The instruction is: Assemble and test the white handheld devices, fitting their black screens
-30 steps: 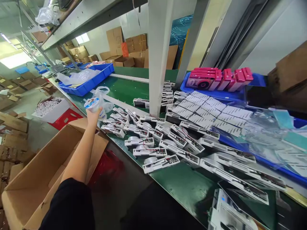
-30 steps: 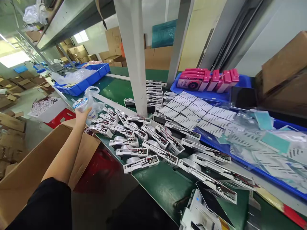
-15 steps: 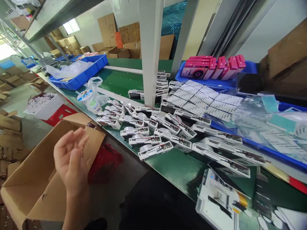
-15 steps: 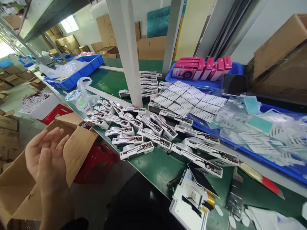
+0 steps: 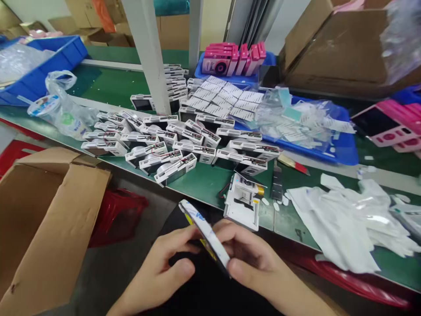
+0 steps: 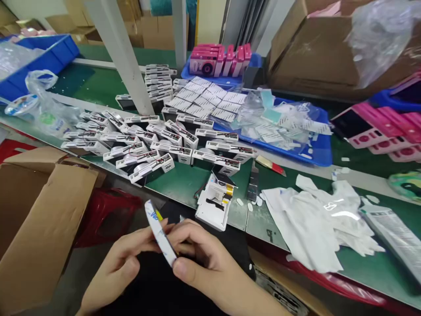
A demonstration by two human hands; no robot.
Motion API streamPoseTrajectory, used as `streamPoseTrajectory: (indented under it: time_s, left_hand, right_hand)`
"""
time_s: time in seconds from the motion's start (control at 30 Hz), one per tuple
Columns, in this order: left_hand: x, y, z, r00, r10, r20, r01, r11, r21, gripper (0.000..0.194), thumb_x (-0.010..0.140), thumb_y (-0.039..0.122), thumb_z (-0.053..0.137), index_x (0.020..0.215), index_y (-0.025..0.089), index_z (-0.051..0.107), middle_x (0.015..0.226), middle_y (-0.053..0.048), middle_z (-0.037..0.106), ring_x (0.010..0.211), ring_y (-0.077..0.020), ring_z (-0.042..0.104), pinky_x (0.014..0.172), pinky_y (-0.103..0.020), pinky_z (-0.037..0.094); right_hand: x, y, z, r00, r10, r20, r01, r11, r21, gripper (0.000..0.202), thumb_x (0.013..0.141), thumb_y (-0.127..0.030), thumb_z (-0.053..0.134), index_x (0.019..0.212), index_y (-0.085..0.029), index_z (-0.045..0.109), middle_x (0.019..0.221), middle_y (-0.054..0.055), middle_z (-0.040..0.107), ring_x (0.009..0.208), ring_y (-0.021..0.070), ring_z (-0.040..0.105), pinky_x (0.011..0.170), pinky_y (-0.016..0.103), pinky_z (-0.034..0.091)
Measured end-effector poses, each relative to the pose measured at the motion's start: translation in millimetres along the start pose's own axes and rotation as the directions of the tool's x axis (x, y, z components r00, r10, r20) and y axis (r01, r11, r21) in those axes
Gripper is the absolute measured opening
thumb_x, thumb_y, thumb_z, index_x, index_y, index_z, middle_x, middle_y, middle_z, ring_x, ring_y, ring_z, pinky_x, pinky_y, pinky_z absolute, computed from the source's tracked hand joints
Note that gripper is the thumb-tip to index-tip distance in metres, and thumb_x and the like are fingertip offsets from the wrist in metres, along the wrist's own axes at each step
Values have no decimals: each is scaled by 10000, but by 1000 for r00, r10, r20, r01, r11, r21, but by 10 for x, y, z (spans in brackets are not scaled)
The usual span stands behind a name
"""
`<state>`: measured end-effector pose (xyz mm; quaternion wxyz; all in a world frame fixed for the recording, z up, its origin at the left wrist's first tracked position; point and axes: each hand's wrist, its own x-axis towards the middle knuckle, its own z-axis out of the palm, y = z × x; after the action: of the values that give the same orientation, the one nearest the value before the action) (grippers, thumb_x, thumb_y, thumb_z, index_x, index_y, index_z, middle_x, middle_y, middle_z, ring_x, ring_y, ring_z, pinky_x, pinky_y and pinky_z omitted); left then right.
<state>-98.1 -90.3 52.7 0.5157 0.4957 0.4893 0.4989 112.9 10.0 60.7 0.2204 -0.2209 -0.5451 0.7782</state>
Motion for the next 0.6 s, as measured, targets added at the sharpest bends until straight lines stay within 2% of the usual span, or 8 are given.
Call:
streamPoseTrajectory:
  time_s: [0.07,0.1,0.2,0.27,0.33,0.4,0.5,0.6]
  left_hand:
    - [14,-53,76,993,-96,73,105,985,-134,635,976,583,701,1566,424,529,1606,-63,593,1436,-302,629,1233,-443,489]
    - [26,-75,108,986,-127,108,149,962,-229,697,955,613,714,1590,434,488,1642,-57,553,1522,-314,538,1296,-486,403]
    - [64,-122,181,981,-173,83,189,802,-567,619,989,674,619,1555,435,544,1582,-40,623,1495,-271,572,1272,-443,435]
    - [78,-142,210,982,-183,40,162,721,-674,524,1048,648,529,1477,370,641,1476,-51,712,1411,-225,653,1207,-356,501]
    - [81,-156,227,986,-167,1,122,717,-686,436,1091,558,501,1412,328,687,1407,-60,755,1328,-199,712,1131,-308,554]
    - [77,-174,239,989,-137,-52,69,753,-654,359,1108,478,500,1364,319,697,1377,-65,771,1288,-213,736,1100,-342,584]
    - [64,-219,252,986,-56,-158,-40,837,-545,339,1108,472,494,1353,312,667,1412,-84,751,1380,-270,677,1215,-471,515]
    - [38,-289,255,977,18,-211,-103,912,-396,380,1111,487,464,1423,321,605,1494,-103,693,1428,-302,637,1249,-521,486]
  right_hand:
    - [3,1,39,997,-69,-19,64,977,-204,291,1013,-535,677,1129,-279,751,1112,55,689,1077,172,709,965,308,597]
    - [-2,13,51,993,-120,-22,107,943,-314,251,1027,-487,671,1172,-300,757,1141,57,701,1116,175,709,999,313,596]
    - [-24,83,65,975,-220,25,201,831,-519,237,1026,-338,688,1257,-327,740,1098,35,740,1051,147,735,951,248,621]
    - [-34,128,64,968,-239,74,237,782,-576,266,1017,-285,694,1281,-313,716,1125,33,762,1065,148,755,949,229,629]
    - [-35,148,60,958,-280,64,255,724,-641,301,1006,-246,697,1304,-292,684,1176,40,778,1113,160,764,980,237,629]
    - [-25,134,56,936,-351,17,265,675,-688,284,1001,-210,680,1277,-276,673,1127,33,789,1038,148,781,924,213,641]
    - [12,87,66,914,-404,-26,278,672,-686,216,1016,-177,631,1213,-248,686,956,15,768,842,113,767,780,165,638]
    - [54,69,93,908,-419,-9,300,664,-684,206,1040,-205,619,1235,-213,687,983,35,768,870,114,764,791,177,639]
